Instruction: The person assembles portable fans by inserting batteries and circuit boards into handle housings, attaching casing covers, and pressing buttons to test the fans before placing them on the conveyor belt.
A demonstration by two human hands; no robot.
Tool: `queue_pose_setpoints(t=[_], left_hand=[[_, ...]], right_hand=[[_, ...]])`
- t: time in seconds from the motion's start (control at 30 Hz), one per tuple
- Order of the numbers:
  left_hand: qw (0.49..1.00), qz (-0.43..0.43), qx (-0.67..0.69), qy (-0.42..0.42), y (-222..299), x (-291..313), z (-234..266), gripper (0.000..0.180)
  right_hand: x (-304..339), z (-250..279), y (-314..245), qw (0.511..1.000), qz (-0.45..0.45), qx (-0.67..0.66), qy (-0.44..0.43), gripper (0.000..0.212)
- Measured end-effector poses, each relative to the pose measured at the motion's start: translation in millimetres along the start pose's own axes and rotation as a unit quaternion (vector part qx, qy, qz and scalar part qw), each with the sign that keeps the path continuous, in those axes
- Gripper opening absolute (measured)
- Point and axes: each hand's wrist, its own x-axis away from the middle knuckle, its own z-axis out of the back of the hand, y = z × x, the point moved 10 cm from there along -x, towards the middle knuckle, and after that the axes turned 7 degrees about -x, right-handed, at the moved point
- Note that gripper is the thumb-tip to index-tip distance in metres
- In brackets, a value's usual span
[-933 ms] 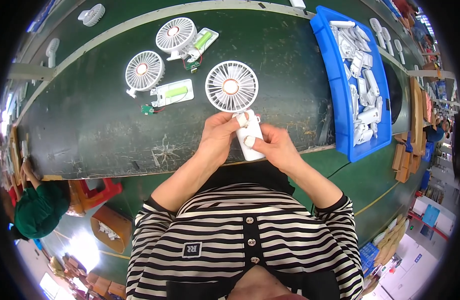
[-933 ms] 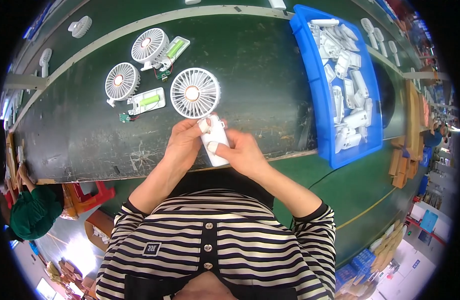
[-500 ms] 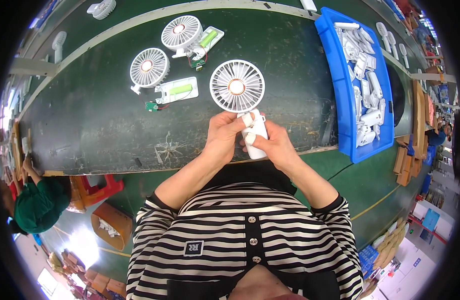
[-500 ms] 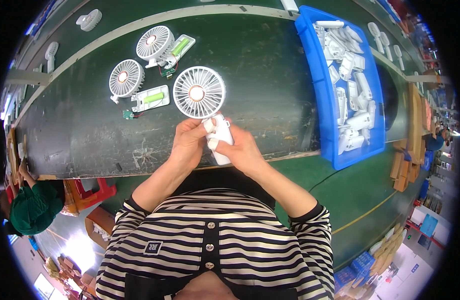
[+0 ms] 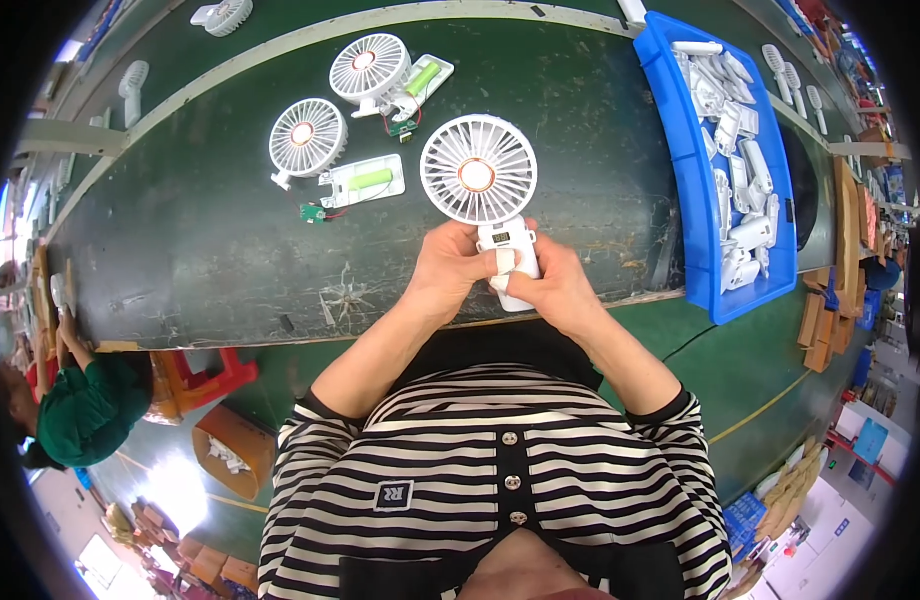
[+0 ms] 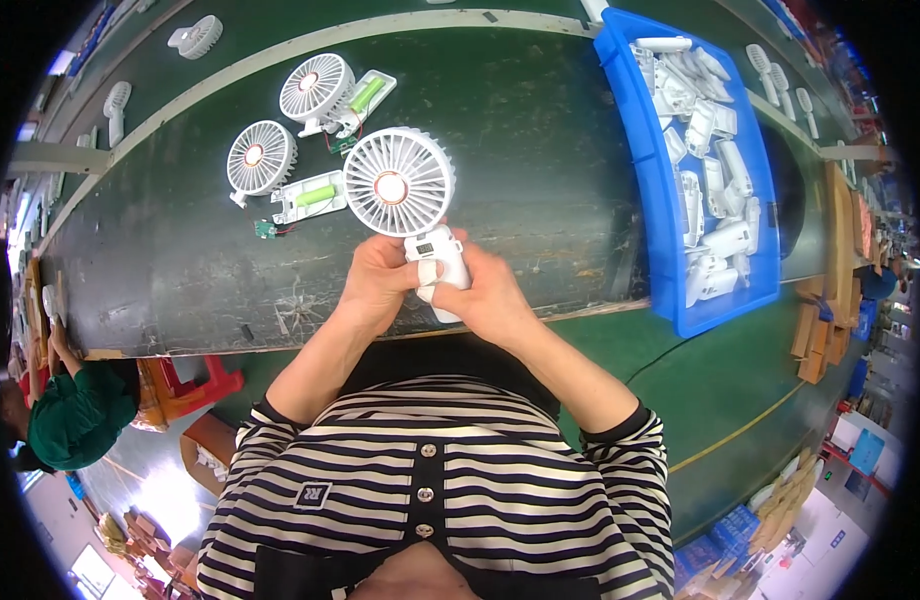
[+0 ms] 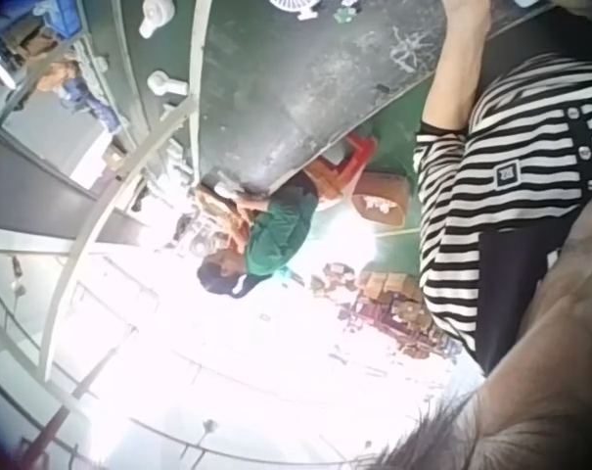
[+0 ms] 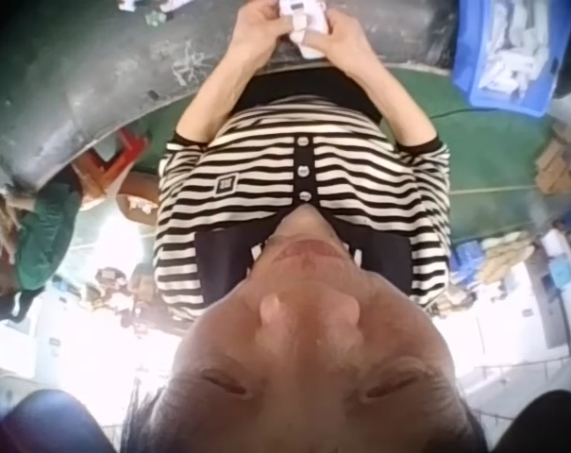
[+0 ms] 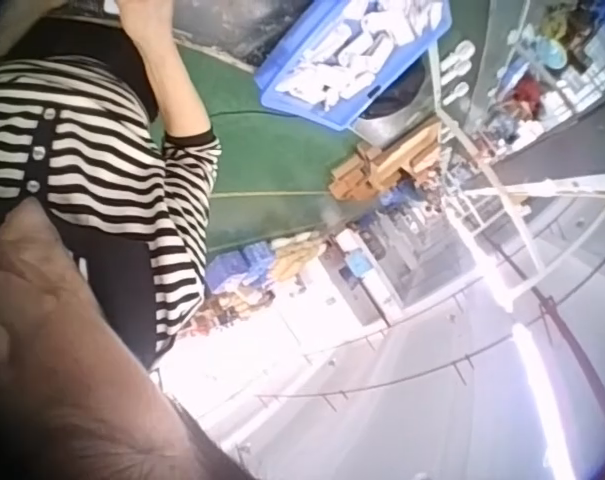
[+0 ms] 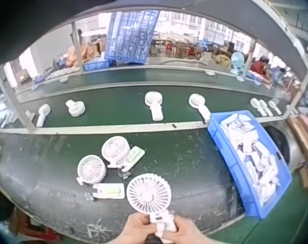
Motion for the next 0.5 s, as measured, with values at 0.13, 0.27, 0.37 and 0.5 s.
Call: queue_pose_setpoints(t=[0.13,0.27,0.37,0.5], left_hand=[[0.999,-0.025,0.011,0.016,0.4,0.7,2.0,0.04],[0.999,-0.033,0.026,0.022,-4.0,1.4,4.7,0.045],[0.999,-0.036,0.03,0.024,-5.6,1.5,4.6,0.046],[0.999,-0.038,0.028,0.019,-3.8,2.9,1.3,0.045]], right_hand=[[-0.1,2.3,-1.5,1.0,0.004,0.016,0.021,0.034],[2.3,2.4,-6.4,0.999,0.009,0.03,0.035,0.032],[3.9,3.0,-8.1,0.998,0.006,0.039,0.043,0.032],[6.2,3.7,-12.5,0.997,0.004,0.058,0.05,0.034]])
